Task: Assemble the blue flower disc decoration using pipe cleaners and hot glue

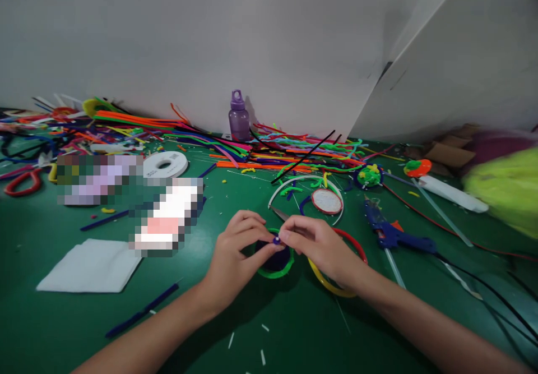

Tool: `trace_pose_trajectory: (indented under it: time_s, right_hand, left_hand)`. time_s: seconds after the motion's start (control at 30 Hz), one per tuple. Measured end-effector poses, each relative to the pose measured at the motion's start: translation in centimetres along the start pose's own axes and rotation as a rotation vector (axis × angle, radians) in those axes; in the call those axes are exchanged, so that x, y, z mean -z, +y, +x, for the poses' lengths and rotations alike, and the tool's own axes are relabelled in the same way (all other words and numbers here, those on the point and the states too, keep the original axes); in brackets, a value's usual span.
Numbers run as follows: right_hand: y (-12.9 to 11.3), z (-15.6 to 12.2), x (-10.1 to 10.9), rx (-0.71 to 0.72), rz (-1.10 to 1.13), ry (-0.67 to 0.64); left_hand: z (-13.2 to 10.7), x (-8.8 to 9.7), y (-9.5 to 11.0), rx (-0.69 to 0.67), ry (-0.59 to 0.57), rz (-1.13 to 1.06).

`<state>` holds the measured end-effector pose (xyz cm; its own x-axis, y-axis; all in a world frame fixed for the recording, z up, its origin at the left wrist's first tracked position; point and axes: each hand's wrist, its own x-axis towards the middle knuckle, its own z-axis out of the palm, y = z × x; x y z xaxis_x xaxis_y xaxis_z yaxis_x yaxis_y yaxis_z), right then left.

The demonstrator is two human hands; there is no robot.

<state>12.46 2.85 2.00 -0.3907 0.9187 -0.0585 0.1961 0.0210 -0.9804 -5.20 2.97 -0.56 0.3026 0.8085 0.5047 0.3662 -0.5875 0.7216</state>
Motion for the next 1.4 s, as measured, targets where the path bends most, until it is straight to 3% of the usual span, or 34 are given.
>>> trace_pose_trajectory:
  time_s: [0.33,0.7,1.03,1.4]
  right_hand:
    - [0.7,0.1,-0.1,-0.02,0.02,-0.023]
    - [-0.1,0.1,0.0,-0.068,0.023,-0.001]
    - [0.4,0.3,0.8,-0.005,0.003,-0.09]
    - [1.0,-0.1,0.4,0.058,-0.141,-0.027]
  left_hand:
    - [-0.2,0.0,0.0,-0.045,-0.024,0.022]
    - [-0.2,-0.2,-0.3,-0.062,-0.021,0.026]
    - [-0.1,-0.2,-0.1,-0.039,0.01,0.002]
    - [-0.3,-0.2,-0.1,-0.054,0.013,0.014]
